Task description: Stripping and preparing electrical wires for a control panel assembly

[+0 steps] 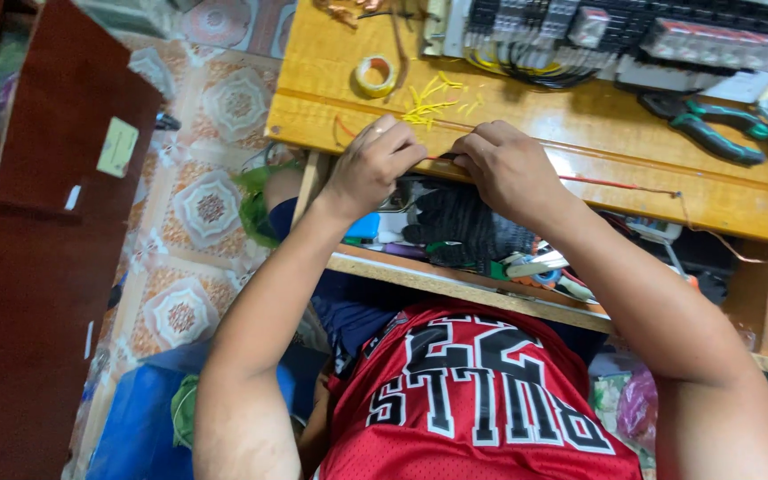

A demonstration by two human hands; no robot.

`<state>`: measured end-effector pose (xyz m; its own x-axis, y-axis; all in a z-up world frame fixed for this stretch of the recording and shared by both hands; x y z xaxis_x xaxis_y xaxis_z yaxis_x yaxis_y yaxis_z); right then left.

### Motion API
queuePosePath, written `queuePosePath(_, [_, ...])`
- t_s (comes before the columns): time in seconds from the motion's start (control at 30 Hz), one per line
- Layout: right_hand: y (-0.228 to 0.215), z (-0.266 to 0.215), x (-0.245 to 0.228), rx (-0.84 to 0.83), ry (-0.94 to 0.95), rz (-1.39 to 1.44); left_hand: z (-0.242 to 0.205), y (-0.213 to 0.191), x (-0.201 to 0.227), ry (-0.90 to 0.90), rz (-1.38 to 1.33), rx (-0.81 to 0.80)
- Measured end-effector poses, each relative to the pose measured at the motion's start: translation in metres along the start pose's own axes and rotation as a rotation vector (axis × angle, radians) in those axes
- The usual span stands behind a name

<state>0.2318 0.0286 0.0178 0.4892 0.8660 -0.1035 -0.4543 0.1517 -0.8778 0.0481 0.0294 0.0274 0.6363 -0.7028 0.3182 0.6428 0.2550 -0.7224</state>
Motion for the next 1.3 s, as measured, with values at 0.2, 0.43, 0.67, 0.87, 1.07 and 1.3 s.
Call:
queuePosePath(0.2, [-0.085,-0.054,0.043,0.071,0.171,0.146,-0.014,0.019,-0.02,-0.044,-0.042,0.012])
queuePosePath(0.43, [-0.137,-0.108,0.069,0.0,0.351,0.204,0.045,0.01,0.04,-0.215,-0.1,-0.123])
queuePosePath(0.67, [-0.123,-0.106,0.062,0.12,0.205,0.337,0.081,0.108,0.104,-0.316,-0.408,-0.25])
queuePosePath(0.87, [-0.123,-0.117,0.064,0.139,0.173,0.283,0.08,0.125,0.127,-0.345,-0.451,-0.378])
queuePosePath(1.07, [-0.144,-0.13,0.076,0.107,0.274,0.241,0.057,0.14,0.134,-0.408,-0.169,-0.406])
queuePosePath(1.3, [-0.173,-0.16,0.081,0.095,0.478,0.208,0.044,0.163,0.109,-0.386,-0.103,-0.446])
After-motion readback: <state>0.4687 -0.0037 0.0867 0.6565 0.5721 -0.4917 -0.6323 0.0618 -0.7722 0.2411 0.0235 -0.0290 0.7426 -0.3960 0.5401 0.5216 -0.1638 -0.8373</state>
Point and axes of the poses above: each hand's wrist, its own z-axis towards the middle knuckle, its own y-axis out of the palm, x = y × z, the point moved 6 cm from there along z, towards the middle knuckle, and after that the axes turned 15 degrees about -y, right-handed, at the moved point
